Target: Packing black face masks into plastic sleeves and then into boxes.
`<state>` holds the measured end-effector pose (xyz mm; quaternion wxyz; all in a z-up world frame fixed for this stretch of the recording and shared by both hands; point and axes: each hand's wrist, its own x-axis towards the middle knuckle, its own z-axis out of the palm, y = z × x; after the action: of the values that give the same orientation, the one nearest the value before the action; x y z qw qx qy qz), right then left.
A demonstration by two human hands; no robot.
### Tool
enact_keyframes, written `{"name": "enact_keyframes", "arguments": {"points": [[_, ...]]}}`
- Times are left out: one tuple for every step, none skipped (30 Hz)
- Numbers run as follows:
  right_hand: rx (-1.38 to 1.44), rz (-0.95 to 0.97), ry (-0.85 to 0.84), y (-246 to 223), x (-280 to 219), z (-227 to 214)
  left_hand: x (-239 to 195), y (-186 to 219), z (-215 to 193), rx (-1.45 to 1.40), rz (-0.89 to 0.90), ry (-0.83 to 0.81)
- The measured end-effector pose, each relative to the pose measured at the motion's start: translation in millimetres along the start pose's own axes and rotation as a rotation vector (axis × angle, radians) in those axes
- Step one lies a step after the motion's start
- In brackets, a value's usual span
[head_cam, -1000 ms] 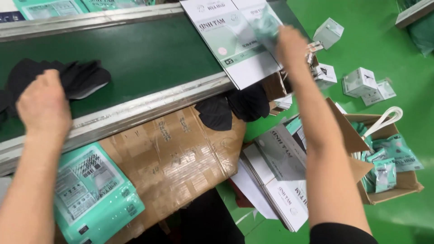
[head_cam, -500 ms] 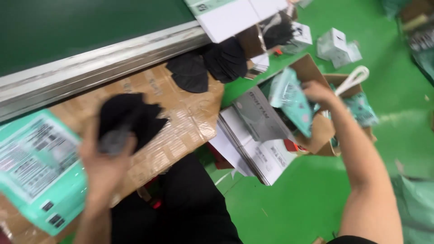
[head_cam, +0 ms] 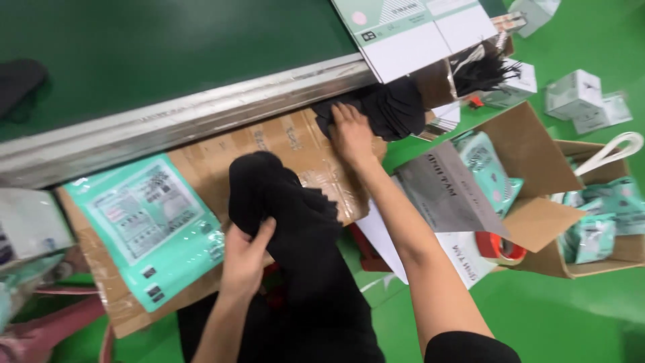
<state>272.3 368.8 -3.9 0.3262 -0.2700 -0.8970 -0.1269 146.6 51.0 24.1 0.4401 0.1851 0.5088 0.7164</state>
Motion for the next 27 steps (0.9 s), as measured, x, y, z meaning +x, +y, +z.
{"name": "enact_keyframes", "arguments": {"points": [[0.006, 0.008, 0.01, 3, -2, 8, 1, 5, -5, 0.013, 0.006, -0.002], [0.033, 0.124, -0.062, 12, -11, 9, -4, 4, -4, -0.226, -0.075, -0.051], [0.059, 0.241, -0.133, 20, -21, 11, -8, 3, -5, -0.465, -0.156, -0.097], [0.053, 0.235, -0.148, 1, -24, -14, -3, 4, 1, -0.478, -0.165, -0.091], [0.22, 0.365, -0.036, -20, -26, -39, 3, 6, 6, -0.512, -0.238, -0.082], [0.402, 0.477, 0.08, -42, -20, -58, 11, 11, 9, -0.549, -0.291, -0.062], [0.41, 0.456, 0.067, -60, -40, -63, 23, -4, 10, -0.565, -0.28, -0.046], [0.765, 0.635, 0.004, -79, -63, -69, 31, -20, 9, -0.595, -0.286, -0.055], [1.116, 0.816, -0.073, -96, -87, -75, 38, -35, 8, -0.626, -0.292, -0.065], [1.127, 0.799, -0.1, -99, -91, -81, 41, -36, 5, -0.641, -0.278, -0.04], [1.302, 0.819, -0.134, -101, -96, -87, 43, -38, 3, -0.529, -0.134, -0.014], [1.476, 0.84, -0.168, -102, -99, -94, 46, -38, 0, -0.41, 0.006, 0.014], [1.484, 0.827, -0.196, -105, -83, -102, 45, -18, -2, -0.419, 0.017, 0.038], [1.381, 0.675, -0.169, -111, -71, -112, 40, 1, -4, 0.104, 0.228, 0.029], [1.278, 0.521, -0.141, -115, -59, -121, 35, 19, -6, 0.636, 0.417, 0.018], [1.287, 0.526, -0.168, -123, -61, -111, 38, 12, -10, 0.635, 0.397, 0.037], [1.207, 0.43, -0.21, -131, -65, -101, 40, 4, -13, 0.75, 0.549, -0.079], [1.124, 0.324, -0.242, -137, -64, -89, 46, -2, -16, 0.86, 0.71, -0.202], [1.131, 0.316, -0.259, -141, -72, -91, 42, -7, -17, 0.86, 0.7, -0.184], [1.195, 0.38, -0.297, -144, -68, -86, 49, -6, -19, 0.939, 0.79, -0.146], [1.257, 0.442, -0.338, -146, -64, -80, 56, -5, -22, 1.019, 0.878, -0.107], [1.272, 0.434, -0.358, -147, -66, -80, 53, -11, -22, 1.029, 0.864, -0.086], [1.29, 0.425, -0.353, -149, -69, -78, 49, -19, -23, 0.873, 0.693, -0.135], [1.311, 0.42, -0.356, -152, -75, -78, 40, -28, -25, 0.71, 0.516, -0.178], [1.329, 0.417, -0.385, -145, -103, -65, 31, -34, -27, 0.714, 0.497, -0.151], [1.266, 0.426, -0.382, -134, -118, -44, 34, -35, -28, 0.744, 0.473, -0.075], [1.204, 0.434, -0.377, -124, -132, -22, 37, -36, -30, 0.773, 0.447, 0.001]]}}
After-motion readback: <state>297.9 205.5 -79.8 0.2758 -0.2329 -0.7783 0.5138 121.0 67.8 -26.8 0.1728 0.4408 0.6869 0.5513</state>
